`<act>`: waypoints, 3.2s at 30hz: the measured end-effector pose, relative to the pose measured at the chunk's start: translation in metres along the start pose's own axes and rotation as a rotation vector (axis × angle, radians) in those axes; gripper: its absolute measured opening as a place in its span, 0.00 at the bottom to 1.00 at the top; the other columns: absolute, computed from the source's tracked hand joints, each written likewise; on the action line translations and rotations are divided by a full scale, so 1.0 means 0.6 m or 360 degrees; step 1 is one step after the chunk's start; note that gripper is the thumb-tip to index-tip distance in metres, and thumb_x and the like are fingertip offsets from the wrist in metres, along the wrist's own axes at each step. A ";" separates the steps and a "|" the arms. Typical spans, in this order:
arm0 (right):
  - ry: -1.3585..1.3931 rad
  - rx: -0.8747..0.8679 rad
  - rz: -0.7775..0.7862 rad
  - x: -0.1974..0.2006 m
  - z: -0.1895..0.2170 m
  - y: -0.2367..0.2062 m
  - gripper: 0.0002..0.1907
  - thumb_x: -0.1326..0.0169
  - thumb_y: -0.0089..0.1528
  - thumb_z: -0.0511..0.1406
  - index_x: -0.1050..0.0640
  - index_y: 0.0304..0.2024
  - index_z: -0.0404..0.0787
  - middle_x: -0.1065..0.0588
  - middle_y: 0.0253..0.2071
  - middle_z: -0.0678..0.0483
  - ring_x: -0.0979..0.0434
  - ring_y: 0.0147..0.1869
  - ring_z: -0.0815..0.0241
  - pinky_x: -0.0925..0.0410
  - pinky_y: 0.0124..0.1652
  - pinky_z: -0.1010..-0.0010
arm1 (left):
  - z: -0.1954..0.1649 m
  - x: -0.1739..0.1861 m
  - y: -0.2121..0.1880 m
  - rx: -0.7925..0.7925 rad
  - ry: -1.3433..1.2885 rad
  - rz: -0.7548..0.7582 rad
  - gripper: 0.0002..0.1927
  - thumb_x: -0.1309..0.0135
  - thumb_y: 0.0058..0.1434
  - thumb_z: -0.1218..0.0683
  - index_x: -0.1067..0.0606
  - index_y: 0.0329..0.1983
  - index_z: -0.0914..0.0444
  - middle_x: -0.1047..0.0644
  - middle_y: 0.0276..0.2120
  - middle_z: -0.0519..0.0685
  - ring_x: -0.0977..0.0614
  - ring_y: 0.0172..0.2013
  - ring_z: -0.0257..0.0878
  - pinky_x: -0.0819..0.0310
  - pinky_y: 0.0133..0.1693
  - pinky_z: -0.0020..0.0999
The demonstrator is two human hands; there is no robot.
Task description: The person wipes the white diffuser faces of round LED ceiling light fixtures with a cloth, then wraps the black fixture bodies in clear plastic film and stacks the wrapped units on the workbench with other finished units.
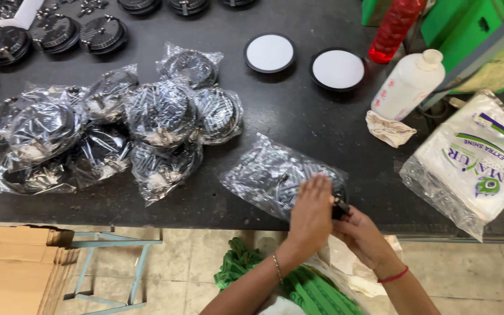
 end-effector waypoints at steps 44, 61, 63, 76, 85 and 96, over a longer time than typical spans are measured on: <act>-0.1047 0.0674 -0.0772 -0.022 0.202 -0.011 0.15 0.52 0.69 0.34 0.22 0.53 0.32 0.19 0.46 0.49 0.18 0.47 0.62 0.24 0.47 0.70 | 0.291 0.182 0.042 0.0663 -0.0811 0.0221 0.07 0.48 0.70 0.56 0.25 0.46 0.63 0.17 0.32 0.51 0.21 0.30 0.36 0.27 0.37 0.40; -0.1040 -0.0001 0.0602 -0.266 0.122 0.170 0.22 0.42 0.63 0.36 0.21 0.58 0.32 0.18 0.47 0.55 0.22 0.47 0.70 0.28 0.48 0.74 | 0.287 0.184 0.061 0.0771 -0.2134 0.0237 0.11 0.45 0.67 0.53 0.27 0.48 0.64 0.19 0.51 0.50 0.19 0.50 0.34 0.22 0.50 0.32; -0.1184 0.0030 0.0568 -0.270 0.128 0.174 0.21 0.42 0.63 0.36 0.21 0.57 0.32 0.18 0.43 0.55 0.23 0.44 0.70 0.28 0.45 0.74 | 0.282 0.210 0.075 0.0631 -0.1768 0.0104 0.09 0.42 0.66 0.55 0.24 0.44 0.66 0.20 0.47 0.48 0.20 0.47 0.33 0.24 0.48 0.30; -0.1419 0.0667 0.0525 -0.288 0.141 0.171 0.14 0.45 0.65 0.36 0.19 0.50 0.34 0.17 0.43 0.54 0.23 0.46 0.71 0.28 0.47 0.73 | 0.122 0.310 0.099 0.0037 -0.0742 0.0081 0.20 0.40 0.61 0.56 0.28 0.54 0.68 0.22 0.41 0.54 0.17 0.38 0.44 0.21 0.42 0.34; -0.1560 0.0366 0.0287 -0.242 0.109 0.185 0.11 0.47 0.66 0.36 0.19 0.45 0.37 0.25 0.28 0.61 0.35 0.32 0.73 0.36 0.31 0.76 | 0.146 0.241 0.108 0.0082 -0.0431 0.0193 0.11 0.37 0.65 0.55 0.26 0.43 0.62 0.22 0.40 0.53 0.17 0.37 0.44 0.21 0.39 0.36; -0.1371 0.0417 0.0396 -0.270 0.124 0.172 0.05 0.49 0.66 0.31 0.24 0.41 0.35 0.23 0.33 0.61 0.30 0.38 0.76 0.32 0.38 0.79 | 0.188 0.222 0.140 0.0064 -0.0731 0.0430 0.11 0.32 0.50 0.62 0.23 0.34 0.66 0.22 0.32 0.49 0.18 0.31 0.41 0.22 0.36 0.33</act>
Point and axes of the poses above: each hand's wrist, its own y-axis towards the middle knuckle, its own x-axis out of the back of the hand, z = x × y, the point moved 10 cm from there along y, towards the middle knuckle
